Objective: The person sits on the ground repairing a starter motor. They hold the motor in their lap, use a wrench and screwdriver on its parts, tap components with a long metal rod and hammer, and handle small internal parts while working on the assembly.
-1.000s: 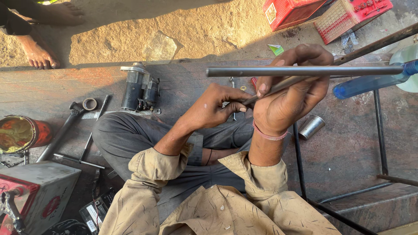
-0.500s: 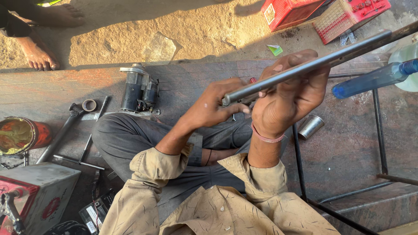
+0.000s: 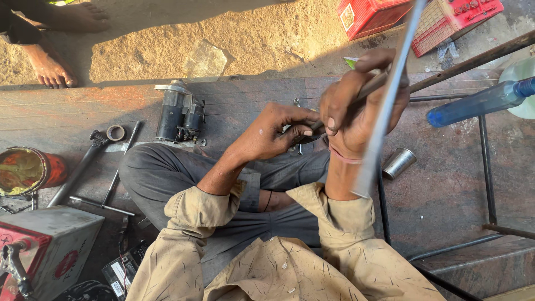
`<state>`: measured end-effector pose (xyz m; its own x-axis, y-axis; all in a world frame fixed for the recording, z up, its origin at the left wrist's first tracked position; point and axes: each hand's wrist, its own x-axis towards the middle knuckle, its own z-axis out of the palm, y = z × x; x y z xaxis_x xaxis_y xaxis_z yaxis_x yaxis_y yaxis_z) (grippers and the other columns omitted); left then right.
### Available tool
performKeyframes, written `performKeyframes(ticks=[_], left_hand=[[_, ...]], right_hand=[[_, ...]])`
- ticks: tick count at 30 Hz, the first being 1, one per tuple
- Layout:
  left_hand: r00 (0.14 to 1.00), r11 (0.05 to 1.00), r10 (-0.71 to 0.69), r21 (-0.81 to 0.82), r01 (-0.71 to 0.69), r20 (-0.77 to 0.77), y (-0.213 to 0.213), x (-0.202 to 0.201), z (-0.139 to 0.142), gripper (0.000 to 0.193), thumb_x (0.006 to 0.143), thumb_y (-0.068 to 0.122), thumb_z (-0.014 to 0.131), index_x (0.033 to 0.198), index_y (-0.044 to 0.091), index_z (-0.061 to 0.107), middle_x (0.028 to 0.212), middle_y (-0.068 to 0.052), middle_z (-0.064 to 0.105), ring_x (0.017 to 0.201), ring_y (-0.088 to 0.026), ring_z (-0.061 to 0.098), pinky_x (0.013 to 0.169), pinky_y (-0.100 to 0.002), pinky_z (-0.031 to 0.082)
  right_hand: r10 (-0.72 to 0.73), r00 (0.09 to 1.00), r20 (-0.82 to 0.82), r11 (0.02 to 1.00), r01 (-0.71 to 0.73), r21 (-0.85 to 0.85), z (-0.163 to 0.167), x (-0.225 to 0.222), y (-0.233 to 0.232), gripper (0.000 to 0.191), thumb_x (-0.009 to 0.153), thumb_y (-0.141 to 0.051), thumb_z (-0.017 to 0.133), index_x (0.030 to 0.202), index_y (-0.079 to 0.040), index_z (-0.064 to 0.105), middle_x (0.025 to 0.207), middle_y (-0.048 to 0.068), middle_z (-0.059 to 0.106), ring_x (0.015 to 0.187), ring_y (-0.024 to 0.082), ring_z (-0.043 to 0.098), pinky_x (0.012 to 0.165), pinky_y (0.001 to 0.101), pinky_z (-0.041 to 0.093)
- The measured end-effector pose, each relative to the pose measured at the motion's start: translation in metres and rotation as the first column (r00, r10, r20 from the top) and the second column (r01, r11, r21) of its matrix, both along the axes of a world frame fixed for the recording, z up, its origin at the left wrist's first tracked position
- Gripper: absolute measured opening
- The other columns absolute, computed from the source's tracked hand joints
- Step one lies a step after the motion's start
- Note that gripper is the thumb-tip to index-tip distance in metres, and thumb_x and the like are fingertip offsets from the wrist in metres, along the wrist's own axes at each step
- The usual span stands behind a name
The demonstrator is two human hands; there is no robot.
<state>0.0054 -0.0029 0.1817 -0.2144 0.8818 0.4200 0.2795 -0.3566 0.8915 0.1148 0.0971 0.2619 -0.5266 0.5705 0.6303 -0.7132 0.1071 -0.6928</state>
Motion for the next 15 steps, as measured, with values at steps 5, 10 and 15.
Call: performKeyframes(ticks=[5, 10, 15], left_hand=[[0.981, 1.000, -0.028, 0.001, 0.028, 0.191, 0.002, 0.010, 0.001, 0.035, 0.083, -0.014, 0.060, 0.113, -0.001, 0.073, 0.100, -0.011, 0.080, 0.094, -0.013, 0.076, 0.084, -0.030, 0.064], [0.983, 0.996, 0.087, -0.023, -0.085, 0.159, 0.002, 0.017, 0.009, 0.029, 0.076, -0.002, 0.086, 0.102, -0.001, 0.073, 0.092, -0.012, 0.079, 0.086, -0.012, 0.074, 0.079, -0.029, 0.060], [0.996, 0.999, 0.031, 0.005, -0.032, 0.080, 0.002, 0.015, 0.012, 0.054, 0.069, 0.005, 0.092, 0.116, 0.000, 0.067, 0.098, -0.014, 0.074, 0.090, -0.018, 0.070, 0.084, -0.033, 0.057]], right_hand=[[-0.110, 0.991, -0.071, 0.992, 0.114, 0.054, -0.001, -0.002, -0.003, 0.045, 0.099, -0.043, 0.070, 0.120, -0.007, 0.052, 0.075, 0.007, 0.050, 0.040, 0.010, 0.041, 0.036, 0.0229, 0.034], [-0.445, 0.891, -0.090, 0.882, 0.454, 0.129, -0.006, -0.002, -0.011, 0.036, 0.105, -0.032, 0.073, 0.113, -0.003, 0.054, 0.081, 0.007, 0.049, 0.048, 0.011, 0.041, 0.041, 0.0235, 0.034], [-0.486, 0.872, -0.063, 0.866, 0.490, 0.094, -0.013, 0.002, -0.012, 0.040, 0.114, -0.033, 0.063, 0.109, 0.006, 0.059, 0.076, 0.010, 0.051, 0.048, 0.015, 0.043, 0.044, 0.0249, 0.035]])
